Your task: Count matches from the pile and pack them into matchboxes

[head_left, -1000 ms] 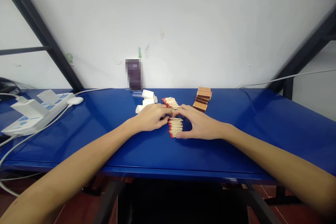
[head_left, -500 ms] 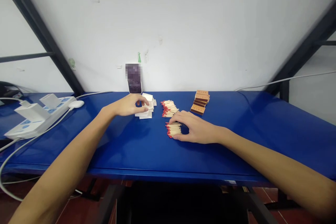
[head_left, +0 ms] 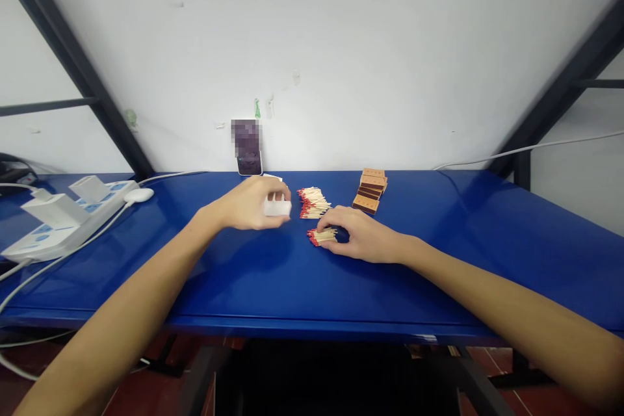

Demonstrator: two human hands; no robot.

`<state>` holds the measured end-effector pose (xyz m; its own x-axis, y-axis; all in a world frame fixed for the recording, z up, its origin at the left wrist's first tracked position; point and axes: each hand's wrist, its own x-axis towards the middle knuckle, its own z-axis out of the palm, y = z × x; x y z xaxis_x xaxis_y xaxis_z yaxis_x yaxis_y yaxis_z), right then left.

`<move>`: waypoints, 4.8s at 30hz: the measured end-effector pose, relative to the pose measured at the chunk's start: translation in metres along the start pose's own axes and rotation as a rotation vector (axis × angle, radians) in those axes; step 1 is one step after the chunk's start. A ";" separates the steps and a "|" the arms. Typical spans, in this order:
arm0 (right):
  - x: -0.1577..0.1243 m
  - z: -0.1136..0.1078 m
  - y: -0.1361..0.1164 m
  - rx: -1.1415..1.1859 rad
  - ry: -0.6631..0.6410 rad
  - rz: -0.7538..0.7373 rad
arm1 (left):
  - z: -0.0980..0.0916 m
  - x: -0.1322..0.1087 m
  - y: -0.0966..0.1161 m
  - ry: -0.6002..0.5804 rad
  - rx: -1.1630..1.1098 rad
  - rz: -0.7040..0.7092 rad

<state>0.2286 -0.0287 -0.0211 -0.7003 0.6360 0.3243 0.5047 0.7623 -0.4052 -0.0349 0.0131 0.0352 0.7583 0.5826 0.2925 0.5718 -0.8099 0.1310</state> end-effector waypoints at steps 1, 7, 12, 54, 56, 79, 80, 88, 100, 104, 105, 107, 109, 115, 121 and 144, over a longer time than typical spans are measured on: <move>0.000 0.000 0.001 0.000 0.008 0.001 | 0.004 0.001 0.009 0.007 -0.034 0.037; 0.002 -0.002 0.007 -0.001 0.062 0.000 | 0.041 0.005 0.054 -0.135 -0.122 0.289; 0.002 -0.002 0.015 0.012 0.092 0.002 | 0.060 0.008 0.061 0.018 0.036 0.349; 0.005 0.007 0.015 0.113 0.197 0.116 | 0.050 0.013 0.030 0.039 -0.172 0.155; 0.004 0.006 0.015 0.116 0.210 0.120 | 0.047 0.012 0.031 0.001 -0.141 0.138; -0.002 -0.010 0.004 0.083 0.243 0.062 | 0.038 0.010 0.046 -0.098 -0.087 0.131; -0.003 -0.010 0.003 0.084 0.241 0.059 | 0.037 0.010 0.045 -0.089 -0.081 0.122; -0.006 -0.016 -0.015 0.138 0.185 -0.015 | 0.036 0.008 0.043 -0.149 -0.166 0.092; -0.009 -0.010 -0.022 0.076 0.049 -0.124 | 0.039 0.007 0.053 -0.177 -0.159 0.158; -0.010 -0.013 -0.025 0.047 0.034 -0.122 | 0.042 0.008 0.050 -0.160 -0.207 0.162; -0.010 -0.014 -0.026 0.048 0.027 -0.120 | 0.043 0.008 0.050 -0.156 -0.214 0.164; -0.011 -0.015 -0.027 0.059 0.020 -0.114 | 0.043 0.008 0.049 -0.150 -0.222 0.169; -0.011 -0.016 -0.027 0.076 0.015 -0.107 | 0.044 0.008 0.049 -0.147 -0.224 0.171; -0.011 -0.019 -0.027 0.078 0.026 -0.104 | 0.045 0.009 0.048 -0.154 -0.219 0.170; -0.010 -0.015 -0.025 0.063 0.011 -0.113 | 0.044 0.010 0.049 -0.154 -0.216 0.168; -0.010 -0.014 -0.024 0.119 0.091 -0.088 | 0.043 0.009 0.048 -0.137 -0.243 0.173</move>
<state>0.2304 -0.0521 -0.0030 -0.6878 0.5798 0.4368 0.3761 0.7993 -0.4687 0.0130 -0.0175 0.0031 0.8823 0.4252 0.2018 0.3519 -0.8807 0.3172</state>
